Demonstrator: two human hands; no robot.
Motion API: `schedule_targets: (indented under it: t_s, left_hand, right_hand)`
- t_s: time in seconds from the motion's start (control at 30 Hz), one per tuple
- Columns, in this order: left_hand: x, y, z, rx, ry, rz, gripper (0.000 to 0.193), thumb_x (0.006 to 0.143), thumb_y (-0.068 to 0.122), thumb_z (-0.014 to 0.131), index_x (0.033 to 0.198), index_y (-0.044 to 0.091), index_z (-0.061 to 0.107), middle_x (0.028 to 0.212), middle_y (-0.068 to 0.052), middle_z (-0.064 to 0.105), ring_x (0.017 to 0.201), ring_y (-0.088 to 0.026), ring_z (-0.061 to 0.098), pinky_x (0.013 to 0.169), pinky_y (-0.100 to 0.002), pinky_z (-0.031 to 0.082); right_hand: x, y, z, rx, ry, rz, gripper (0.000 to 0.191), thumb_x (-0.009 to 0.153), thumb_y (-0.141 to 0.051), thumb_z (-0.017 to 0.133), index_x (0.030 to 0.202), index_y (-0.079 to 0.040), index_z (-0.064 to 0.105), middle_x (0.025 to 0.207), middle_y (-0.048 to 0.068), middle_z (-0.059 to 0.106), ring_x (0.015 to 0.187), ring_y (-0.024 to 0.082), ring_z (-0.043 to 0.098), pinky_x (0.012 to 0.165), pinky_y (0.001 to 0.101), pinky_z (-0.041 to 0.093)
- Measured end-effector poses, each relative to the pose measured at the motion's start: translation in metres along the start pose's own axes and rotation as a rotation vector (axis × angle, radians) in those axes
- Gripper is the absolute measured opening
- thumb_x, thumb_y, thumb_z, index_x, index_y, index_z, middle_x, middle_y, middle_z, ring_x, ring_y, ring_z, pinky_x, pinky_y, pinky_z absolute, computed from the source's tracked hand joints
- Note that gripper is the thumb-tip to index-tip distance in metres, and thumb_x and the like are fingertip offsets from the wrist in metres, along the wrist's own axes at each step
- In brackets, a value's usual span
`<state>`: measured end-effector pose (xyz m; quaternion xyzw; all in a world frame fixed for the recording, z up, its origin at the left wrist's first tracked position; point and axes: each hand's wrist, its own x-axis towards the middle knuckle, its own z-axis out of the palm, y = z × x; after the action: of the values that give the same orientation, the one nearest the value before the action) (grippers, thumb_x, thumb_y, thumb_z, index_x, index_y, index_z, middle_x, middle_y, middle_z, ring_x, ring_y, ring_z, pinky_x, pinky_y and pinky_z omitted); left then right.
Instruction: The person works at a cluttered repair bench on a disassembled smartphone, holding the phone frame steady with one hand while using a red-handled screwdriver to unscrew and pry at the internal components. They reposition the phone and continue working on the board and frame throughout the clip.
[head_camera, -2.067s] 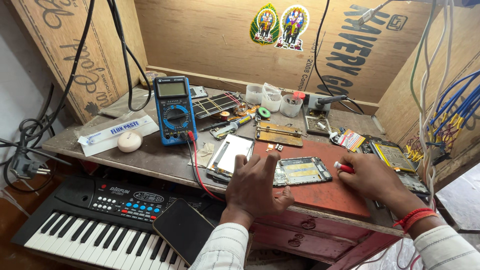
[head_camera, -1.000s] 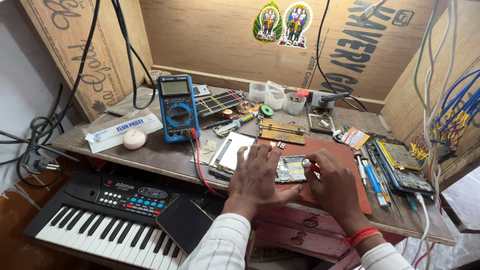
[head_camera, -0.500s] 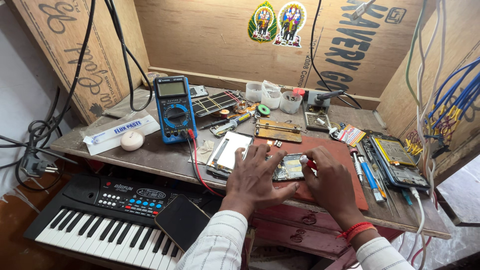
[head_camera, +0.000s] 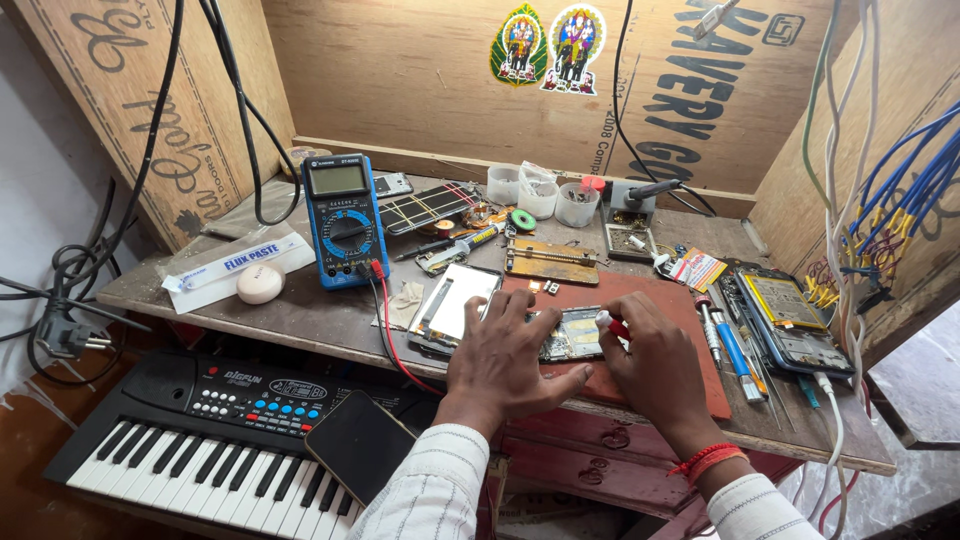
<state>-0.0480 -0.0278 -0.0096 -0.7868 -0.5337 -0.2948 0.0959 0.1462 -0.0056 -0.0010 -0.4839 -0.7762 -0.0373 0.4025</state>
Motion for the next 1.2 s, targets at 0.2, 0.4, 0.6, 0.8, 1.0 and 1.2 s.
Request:
schedule_targets:
  t_s: [0.2, 0.4, 0.6, 0.8, 1.0, 1.2]
  left_hand:
    - [0.0001, 0.0007, -0.0017, -0.009, 0.006, 0.000, 0.068, 0.073, 0.070, 0.070, 0.116, 0.018, 0.070, 0.113, -0.013, 0.058, 0.114, -0.029, 0.052, 0.094, -0.052, 0.036]
    - [0.0001, 0.0013, -0.0027, 0.016, 0.030, 0.018, 0.066, 0.071, 0.070, 0.072, 0.112, 0.018, 0.072, 0.109, -0.013, 0.059, 0.113, -0.029, 0.052, 0.094, -0.053, 0.036]
    - [-0.0002, 0.0011, -0.0044, 0.001, 0.042, 0.044, 0.066, 0.072, 0.070, 0.072, 0.112, 0.017, 0.073, 0.108, -0.011, 0.061, 0.113, -0.028, 0.054, 0.094, -0.054, 0.036]
    - [-0.0006, 0.0014, -0.0055, -0.004, 0.026, 0.055, 0.067, 0.071, 0.069, 0.073, 0.113, 0.016, 0.073, 0.108, -0.010, 0.063, 0.115, -0.028, 0.056, 0.100, -0.056, 0.035]
    - [0.0004, 0.0027, -0.0045, 0.020, 0.015, 0.052, 0.071, 0.070, 0.069, 0.073, 0.115, 0.014, 0.072, 0.108, -0.013, 0.062, 0.114, -0.030, 0.055, 0.098, -0.058, 0.035]
    - [-0.0001, 0.0004, -0.0012, 0.006, 0.014, 0.045, 0.073, 0.072, 0.072, 0.071, 0.113, 0.012, 0.069, 0.115, -0.013, 0.062, 0.118, -0.030, 0.055, 0.099, -0.057, 0.036]
  right_hand:
    - [0.0005, 0.0001, 0.0006, -0.008, -0.001, 0.003, 0.015, 0.094, -0.021, 0.065, 0.095, -0.006, 0.063, 0.090, 0.009, 0.067, 0.077, 0.031, 0.069, 0.064, 0.0446, 0.053]
    - [-0.0001, -0.0016, -0.0002, 0.007, 0.004, 0.010, 0.015, 0.094, -0.021, 0.064, 0.096, -0.006, 0.063, 0.090, 0.009, 0.067, 0.077, 0.031, 0.070, 0.064, 0.0444, 0.053]
    - [0.0002, -0.0039, -0.0016, 0.003, -0.003, 0.010, 0.015, 0.094, -0.021, 0.064, 0.097, -0.007, 0.062, 0.092, 0.009, 0.067, 0.078, 0.031, 0.070, 0.064, 0.0448, 0.053]
    - [-0.0001, -0.0040, -0.0015, 0.008, -0.018, 0.010, 0.014, 0.094, -0.021, 0.064, 0.097, -0.007, 0.062, 0.093, 0.008, 0.067, 0.078, 0.032, 0.070, 0.063, 0.0452, 0.053]
    - [0.0009, -0.0028, -0.0011, 0.035, 0.009, -0.002, 0.015, 0.095, -0.020, 0.065, 0.094, -0.005, 0.062, 0.089, 0.010, 0.066, 0.075, 0.031, 0.069, 0.063, 0.0439, 0.052]
    - [-0.0009, -0.0003, -0.0045, 0.203, -0.061, -0.121, 0.010, 0.087, -0.010, 0.069, 0.094, -0.005, 0.063, 0.088, 0.007, 0.069, 0.070, 0.026, 0.069, 0.061, 0.0373, 0.053]
